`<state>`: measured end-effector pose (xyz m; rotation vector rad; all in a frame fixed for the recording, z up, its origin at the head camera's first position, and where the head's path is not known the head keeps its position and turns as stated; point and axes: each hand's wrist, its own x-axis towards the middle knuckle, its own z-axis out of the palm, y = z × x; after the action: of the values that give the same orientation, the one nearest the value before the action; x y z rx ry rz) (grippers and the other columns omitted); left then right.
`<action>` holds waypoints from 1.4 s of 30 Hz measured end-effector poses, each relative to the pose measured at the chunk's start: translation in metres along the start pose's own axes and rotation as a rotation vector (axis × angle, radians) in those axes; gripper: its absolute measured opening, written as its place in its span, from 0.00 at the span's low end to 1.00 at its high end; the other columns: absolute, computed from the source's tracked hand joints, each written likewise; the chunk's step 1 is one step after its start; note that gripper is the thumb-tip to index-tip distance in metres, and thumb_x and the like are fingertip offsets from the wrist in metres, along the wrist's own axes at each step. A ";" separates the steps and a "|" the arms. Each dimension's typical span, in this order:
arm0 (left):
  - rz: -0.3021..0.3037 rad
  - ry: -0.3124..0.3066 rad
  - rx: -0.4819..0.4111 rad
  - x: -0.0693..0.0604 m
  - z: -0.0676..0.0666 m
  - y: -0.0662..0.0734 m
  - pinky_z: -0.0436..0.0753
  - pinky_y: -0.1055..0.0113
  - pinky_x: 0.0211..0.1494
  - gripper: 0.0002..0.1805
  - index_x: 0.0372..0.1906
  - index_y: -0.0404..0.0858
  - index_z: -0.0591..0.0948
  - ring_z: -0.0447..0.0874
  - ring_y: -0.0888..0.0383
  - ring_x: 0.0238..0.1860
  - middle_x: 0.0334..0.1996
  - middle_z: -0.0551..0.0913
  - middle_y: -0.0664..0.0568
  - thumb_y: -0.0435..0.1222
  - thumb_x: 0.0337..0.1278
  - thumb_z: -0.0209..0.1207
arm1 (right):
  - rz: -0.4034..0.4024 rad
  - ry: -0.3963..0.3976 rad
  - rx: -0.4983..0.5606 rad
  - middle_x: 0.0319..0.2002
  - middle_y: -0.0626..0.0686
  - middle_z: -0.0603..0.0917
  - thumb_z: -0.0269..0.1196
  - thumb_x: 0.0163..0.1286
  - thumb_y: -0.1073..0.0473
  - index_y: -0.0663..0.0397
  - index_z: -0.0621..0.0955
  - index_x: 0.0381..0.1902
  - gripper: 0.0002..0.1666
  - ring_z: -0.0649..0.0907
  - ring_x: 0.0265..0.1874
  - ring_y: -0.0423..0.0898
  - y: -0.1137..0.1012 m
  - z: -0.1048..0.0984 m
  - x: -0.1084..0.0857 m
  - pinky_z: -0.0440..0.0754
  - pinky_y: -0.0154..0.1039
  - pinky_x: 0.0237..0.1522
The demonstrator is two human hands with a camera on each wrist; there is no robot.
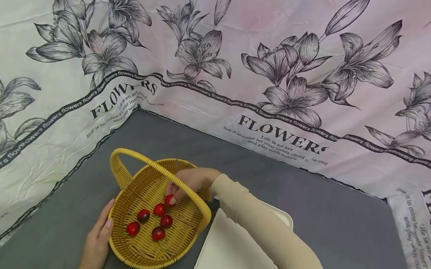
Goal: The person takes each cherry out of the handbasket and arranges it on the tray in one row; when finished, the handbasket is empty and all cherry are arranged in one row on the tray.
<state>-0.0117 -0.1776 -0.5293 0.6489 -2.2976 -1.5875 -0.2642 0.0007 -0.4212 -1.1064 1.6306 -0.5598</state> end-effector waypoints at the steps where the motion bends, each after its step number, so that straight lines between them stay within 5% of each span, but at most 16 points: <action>1: 0.002 -0.003 0.000 0.000 0.001 0.001 0.59 0.89 0.55 0.25 0.74 0.55 0.59 0.60 0.56 0.69 0.72 0.60 0.58 0.46 0.76 0.41 | -0.017 0.025 -0.002 0.42 0.47 0.84 0.65 0.65 0.54 0.50 0.82 0.46 0.13 0.81 0.42 0.43 -0.002 -0.002 -0.008 0.79 0.42 0.46; 7: 0.014 0.012 0.000 -0.003 0.002 0.004 0.61 0.88 0.51 0.25 0.74 0.55 0.59 0.63 0.53 0.67 0.71 0.61 0.52 0.44 0.76 0.41 | -0.077 0.175 0.076 0.53 0.46 0.81 0.62 0.69 0.52 0.37 0.77 0.58 0.20 0.79 0.53 0.46 -0.003 -0.010 -0.067 0.77 0.43 0.51; 11: 0.016 0.024 0.018 -0.003 0.002 0.006 0.61 0.89 0.51 0.25 0.74 0.55 0.59 0.64 0.56 0.66 0.71 0.62 0.51 0.44 0.76 0.41 | -0.058 0.364 0.177 0.55 0.46 0.81 0.62 0.68 0.49 0.34 0.78 0.59 0.20 0.79 0.55 0.46 0.008 -0.003 -0.114 0.74 0.46 0.56; 15: 0.007 0.026 0.029 -0.002 0.000 0.008 0.59 0.91 0.52 0.25 0.74 0.55 0.58 0.63 0.55 0.67 0.71 0.62 0.51 0.45 0.76 0.41 | -0.036 0.545 0.296 0.54 0.50 0.80 0.64 0.67 0.50 0.42 0.77 0.57 0.21 0.78 0.54 0.52 0.030 0.014 -0.150 0.74 0.48 0.55; 21: -0.004 0.012 0.015 -0.001 0.001 0.011 0.58 0.91 0.50 0.26 0.74 0.54 0.58 0.62 0.47 0.67 0.71 0.61 0.48 0.45 0.76 0.41 | -0.042 0.712 0.515 0.53 0.65 0.76 0.62 0.68 0.59 0.55 0.70 0.60 0.24 0.77 0.51 0.67 0.072 0.055 -0.180 0.76 0.50 0.55; 27: -0.019 0.033 0.022 -0.002 0.002 0.009 0.59 0.91 0.50 0.26 0.74 0.52 0.59 0.62 0.71 0.63 0.70 0.63 0.46 0.45 0.76 0.40 | 0.110 0.939 0.537 0.53 0.64 0.79 0.64 0.67 0.54 0.57 0.72 0.61 0.28 0.81 0.50 0.58 0.099 0.095 -0.182 0.77 0.46 0.50; 33: -0.004 0.031 0.020 -0.003 0.000 0.009 0.59 0.90 0.47 0.26 0.75 0.48 0.58 0.65 0.50 0.66 0.70 0.62 0.41 0.44 0.76 0.40 | 0.311 1.169 0.535 0.44 0.58 0.85 0.66 0.64 0.48 0.58 0.76 0.52 0.25 0.84 0.38 0.49 0.106 0.117 -0.160 0.79 0.42 0.38; 39: 0.032 0.037 0.016 -0.003 0.003 0.010 0.59 0.91 0.51 0.26 0.74 0.48 0.59 0.61 0.76 0.62 0.70 0.63 0.49 0.42 0.76 0.41 | 0.369 1.310 0.531 0.41 0.56 0.85 0.63 0.67 0.49 0.55 0.78 0.52 0.21 0.82 0.32 0.47 0.116 0.125 -0.140 0.78 0.38 0.33; 42: 0.027 0.035 0.020 -0.004 0.002 0.011 0.58 0.89 0.52 0.26 0.75 0.49 0.58 0.61 0.69 0.65 0.70 0.62 0.49 0.42 0.76 0.40 | 0.405 1.334 0.486 0.39 0.54 0.85 0.62 0.68 0.48 0.52 0.79 0.50 0.18 0.82 0.31 0.45 0.119 0.125 -0.131 0.78 0.37 0.31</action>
<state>-0.0114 -0.1705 -0.5200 0.6431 -2.2896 -1.5309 -0.1906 0.1906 -0.4954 0.1217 2.4969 -1.4876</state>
